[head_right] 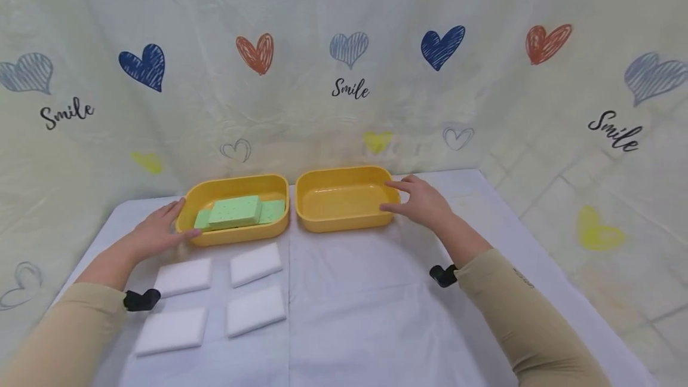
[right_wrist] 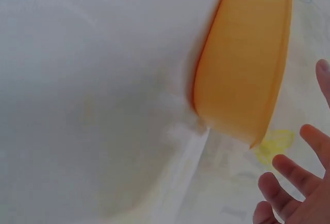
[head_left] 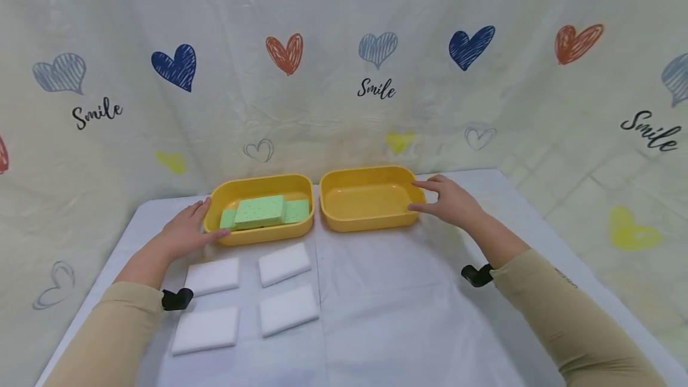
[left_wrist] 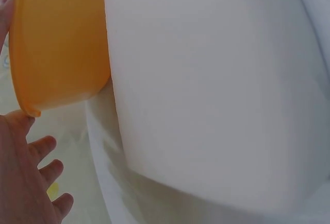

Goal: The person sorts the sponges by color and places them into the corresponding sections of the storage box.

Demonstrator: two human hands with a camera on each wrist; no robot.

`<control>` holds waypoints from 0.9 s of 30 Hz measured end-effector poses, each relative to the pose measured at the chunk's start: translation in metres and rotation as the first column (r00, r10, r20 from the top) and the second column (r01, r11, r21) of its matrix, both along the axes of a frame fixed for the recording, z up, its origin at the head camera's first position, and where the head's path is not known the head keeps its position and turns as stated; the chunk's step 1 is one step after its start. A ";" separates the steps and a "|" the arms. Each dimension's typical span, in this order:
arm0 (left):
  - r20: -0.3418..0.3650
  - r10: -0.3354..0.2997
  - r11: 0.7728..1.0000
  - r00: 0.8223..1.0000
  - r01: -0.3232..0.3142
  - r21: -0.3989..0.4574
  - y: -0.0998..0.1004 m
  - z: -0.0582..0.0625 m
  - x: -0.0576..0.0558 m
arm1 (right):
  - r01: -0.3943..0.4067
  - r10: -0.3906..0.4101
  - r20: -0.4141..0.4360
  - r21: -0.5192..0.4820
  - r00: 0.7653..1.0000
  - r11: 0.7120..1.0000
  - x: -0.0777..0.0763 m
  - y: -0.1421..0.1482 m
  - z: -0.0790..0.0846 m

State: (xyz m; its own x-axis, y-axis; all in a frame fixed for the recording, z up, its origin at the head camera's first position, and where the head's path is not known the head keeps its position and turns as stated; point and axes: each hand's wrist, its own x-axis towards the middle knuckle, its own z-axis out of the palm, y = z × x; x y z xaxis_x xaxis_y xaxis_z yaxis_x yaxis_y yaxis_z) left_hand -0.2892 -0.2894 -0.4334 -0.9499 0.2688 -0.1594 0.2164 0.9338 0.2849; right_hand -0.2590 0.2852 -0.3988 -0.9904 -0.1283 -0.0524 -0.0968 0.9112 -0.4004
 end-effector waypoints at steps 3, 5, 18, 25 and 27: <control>-0.003 -0.001 1.000 1.000 0.001 -0.004 -0.003 -0.001 0.000 | 0.009 -0.006 0.044 -0.071 0.999 0.997 -0.005 0.005 -0.011; -0.010 -0.007 1.000 1.000 0.007 -0.006 -0.005 -0.002 0.001 | 0.013 -0.003 0.077 -0.125 0.997 0.992 -0.008 0.007 -0.021; 0.004 0.020 0.999 1.000 -0.020 0.046 -0.012 -0.012 0.005 | 0.032 0.008 0.168 -0.231 0.986 0.972 -0.022 0.003 -0.054; -0.069 0.006 0.997 0.998 -0.001 0.072 -0.003 -0.003 0.006 | 0.068 -0.027 0.184 -0.225 0.983 0.972 -0.026 0.010 -0.051; -0.094 0.006 0.998 0.996 0.001 0.065 -0.001 0.001 0.009 | 0.075 -0.029 0.195 -0.231 0.980 0.970 -0.027 0.010 -0.051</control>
State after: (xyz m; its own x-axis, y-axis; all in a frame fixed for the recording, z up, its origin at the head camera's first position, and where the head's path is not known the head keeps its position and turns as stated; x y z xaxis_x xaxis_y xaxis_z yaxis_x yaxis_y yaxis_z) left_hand -0.2802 -0.2906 -0.4326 -0.9606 0.2733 -0.0513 0.2429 0.9146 0.3233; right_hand -0.2858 0.2956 -0.4494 -0.9710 -0.1082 -0.2134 0.0462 0.7904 -0.6109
